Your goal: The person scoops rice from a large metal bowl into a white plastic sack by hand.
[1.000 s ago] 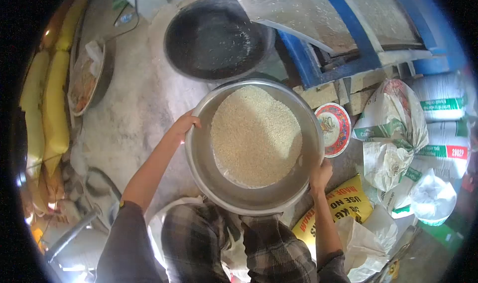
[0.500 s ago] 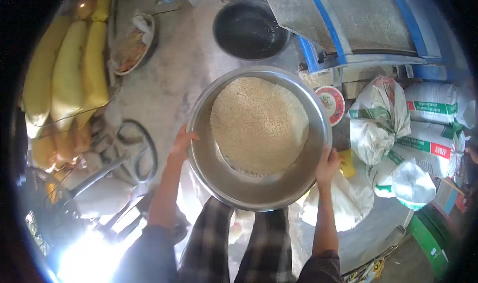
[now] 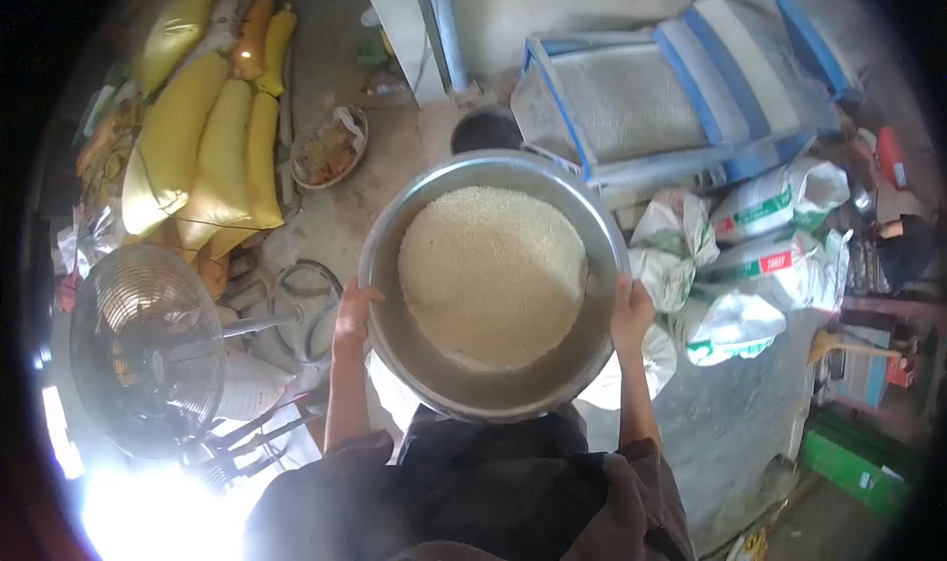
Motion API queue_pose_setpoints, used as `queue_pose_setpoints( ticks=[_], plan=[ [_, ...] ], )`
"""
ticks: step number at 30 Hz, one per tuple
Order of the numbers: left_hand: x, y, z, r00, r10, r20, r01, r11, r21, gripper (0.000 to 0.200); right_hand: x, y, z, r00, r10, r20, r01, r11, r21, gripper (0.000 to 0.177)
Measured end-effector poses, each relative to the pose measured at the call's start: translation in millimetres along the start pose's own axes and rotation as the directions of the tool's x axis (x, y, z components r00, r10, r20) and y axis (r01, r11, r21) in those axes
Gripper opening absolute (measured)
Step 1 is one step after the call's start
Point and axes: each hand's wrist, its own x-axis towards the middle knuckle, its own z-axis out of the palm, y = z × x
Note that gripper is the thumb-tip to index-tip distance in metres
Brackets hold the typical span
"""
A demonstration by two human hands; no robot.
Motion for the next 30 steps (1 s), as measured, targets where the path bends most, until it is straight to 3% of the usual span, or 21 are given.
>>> queue_pose_setpoints(
  ticks=[1, 3, 5, 7, 8, 11, 13, 14, 15, 17, 18, 21, 22, 23, 25, 26, 28, 30],
  plan=[
    [-15, 5, 2, 0.999, 0.035, -0.010, -0.036, 0.999, -0.027, 0.049, 4, -7, -10, 0.999, -0.044, -0.006, 0.044, 0.999, 0.013, 0.039],
    [-63, 0, 6, 0.978, 0.108, 0.177, -0.058, 0.962, -0.266, 0.049, 0, -56, -35, 0.996, -0.083, 0.033, 0.079, 0.989, 0.122, 0.042],
    [-106, -21, 15, 0.995, 0.090, 0.051, -0.068, 0.941, -0.331, 0.047, 10, -30, -48, 0.988, -0.115, 0.104, 0.098, 0.984, 0.151, 0.043],
    [-133, -63, 20, 0.998, 0.060, -0.036, -0.069, 0.922, -0.380, 0.047, 16, -50, -67, 0.970, -0.170, 0.176, 0.193, 0.974, -0.121, 0.044],
    [-155, -73, 24, 0.997, 0.035, -0.064, -0.060, 0.893, -0.445, 0.051, 23, -29, -62, 0.959, -0.205, 0.195, 0.239, 0.956, -0.171, 0.044],
    [-220, -116, 20, 0.949, -0.073, -0.306, -0.064, 0.908, -0.415, 0.055, 7, -36, -58, 0.905, -0.216, 0.366, 0.273, 0.956, -0.110, 0.044],
    [-265, -135, 11, 0.957, 0.017, -0.288, -0.188, 0.795, -0.577, 0.060, -7, -49, -56, 0.823, -0.253, 0.509, 0.292, 0.956, 0.003, 0.042],
    [-279, -138, 9, 0.957, 0.002, -0.289, -0.179, 0.790, -0.587, 0.061, -8, -45, -45, 0.793, -0.352, 0.497, 0.362, 0.929, 0.081, 0.042],
    [-297, -148, 8, 0.958, -0.026, -0.287, -0.158, 0.785, -0.599, 0.061, -5, -43, -34, 0.767, -0.354, 0.535, 0.369, 0.926, 0.083, 0.042],
    [-318, -172, 18, 0.908, -0.123, -0.401, -0.161, 0.781, -0.604, 0.059, -1, -53, -7, 0.651, -0.515, 0.557, 0.595, 0.802, 0.046, 0.044],
    [-321, -179, 16, 0.854, -0.172, -0.490, -0.182, 0.785, -0.592, 0.058, -14, -73, -6, 0.659, -0.419, 0.625, 0.512, 0.858, 0.036, 0.045],
    [-382, -209, 2, 0.807, -0.123, -0.578, -0.298, 0.760, -0.578, 0.053, -66, -87, -6, 0.563, -0.466, 0.682, 0.570, 0.817, 0.088, 0.046],
    [-413, -211, -1, 0.829, -0.141, -0.542, -0.363, 0.601, -0.712, 0.050, -88, -85, -10, 0.529, -0.447, 0.721, 0.580, 0.811, 0.078, 0.048],
    [-438, -218, -13, 0.864, -0.083, -0.497, -0.357, 0.595, -0.720, 0.047, -107, -80, -14, 0.478, -0.457, 0.750, 0.602, 0.792, 0.099, 0.048],
    [-467, -230, -24, 0.771, -0.074, -0.632, -0.459, 0.624, -0.632, 0.046, -144, -75, -4, 0.470, -0.466, 0.750, 0.526, 0.830, 0.186, 0.050],
    [-469, -255, -28, 0.749, -0.079, -0.658, -0.454, 0.662, -0.596, 0.046, -155, -61, 15, 0.485, -0.600, 0.636, 0.563, 0.771, 0.298, 0.045],
    [-486, -299, -26, 0.753, -0.162, -0.638, -0.354, 0.718, -0.600, 0.046, -173, -56, 28, 0.440, -0.595, 0.673, 0.598, 0.753, 0.274, 0.045],
    [-512, -353, -30, 0.704, -0.143, -0.696, -0.499, 0.597, -0.628, 0.047, -219, -63, 29, 0.381, -0.576, 0.723, 0.651, 0.723, 0.233, 0.047]
  ],
)
